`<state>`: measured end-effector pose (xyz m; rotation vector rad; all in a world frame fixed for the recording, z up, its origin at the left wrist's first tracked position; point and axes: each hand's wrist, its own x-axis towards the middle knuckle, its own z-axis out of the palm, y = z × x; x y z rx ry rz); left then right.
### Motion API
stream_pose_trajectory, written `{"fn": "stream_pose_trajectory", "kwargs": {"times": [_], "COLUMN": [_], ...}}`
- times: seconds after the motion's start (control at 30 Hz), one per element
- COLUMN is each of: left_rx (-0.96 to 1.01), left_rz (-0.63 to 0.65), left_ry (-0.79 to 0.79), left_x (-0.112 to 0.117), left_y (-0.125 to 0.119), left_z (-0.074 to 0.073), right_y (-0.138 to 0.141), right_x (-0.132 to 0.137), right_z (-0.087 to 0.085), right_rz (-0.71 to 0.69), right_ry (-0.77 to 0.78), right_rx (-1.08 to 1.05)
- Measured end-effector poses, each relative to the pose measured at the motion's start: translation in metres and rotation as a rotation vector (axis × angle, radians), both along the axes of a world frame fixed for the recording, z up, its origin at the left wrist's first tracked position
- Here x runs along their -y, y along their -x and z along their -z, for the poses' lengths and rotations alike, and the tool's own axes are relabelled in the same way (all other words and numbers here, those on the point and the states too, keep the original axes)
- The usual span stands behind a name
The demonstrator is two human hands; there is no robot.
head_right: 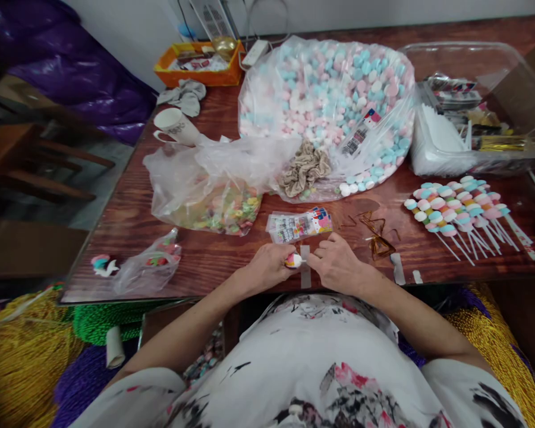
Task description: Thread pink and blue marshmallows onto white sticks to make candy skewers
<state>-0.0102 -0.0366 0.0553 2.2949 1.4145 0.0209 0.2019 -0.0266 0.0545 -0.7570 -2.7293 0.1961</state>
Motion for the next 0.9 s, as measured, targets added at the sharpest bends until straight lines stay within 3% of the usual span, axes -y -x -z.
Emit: {"fn": "stream_pose_trajectory", "kwargs": {"times": [0.23,0.37,0.47,0.53,0.63,0.7,0.83,0.9], "left_rx": [0.164,0.352,0.541,0.686,0.895,1.024,1.220,1.321], "left_rz": [0.026,-0.032,-0.058,-0.083,-0.241,-0.399,-0.628,-0.721], "left_ry": [-0.018,0.035,0.188,0.415,0.830,0.943,0.818,0.696], "left_x": [0.000,-0.005,-0.009,-0.011,-0.009,-0.006,0.000,-0.001], "left_y": [-0.011,-0.003,0.009,0.015,0.014,0.008,-0.010,-0.016], "left_z": [0.009,0.002,-0.009,-0.014,-0.014,-0.011,-0.004,-0.001], "right_y": [0.027,0.016,0.000,-0.007,-0.010,-0.008,0.002,0.008], "right_x": [0.003,-0.010,-0.020,-0.024,-0.028,-0.030,-0.032,-0.032], "right_z": [0.001,-0.006,-0.013,-0.019,-0.025,-0.027,-0.021,-0.016], "right_rz": [0.038,0.121,0.152,0.106,0.034,0.025,0.055,0.122], "right_ry": [0.058,0.095,0.095,0.075,0.081,0.094,0.065,0.122], "right_rx": [-0.034,-0.152,-0.224,-0.248,-0.295,-0.332,-0.422,-0.528]}}
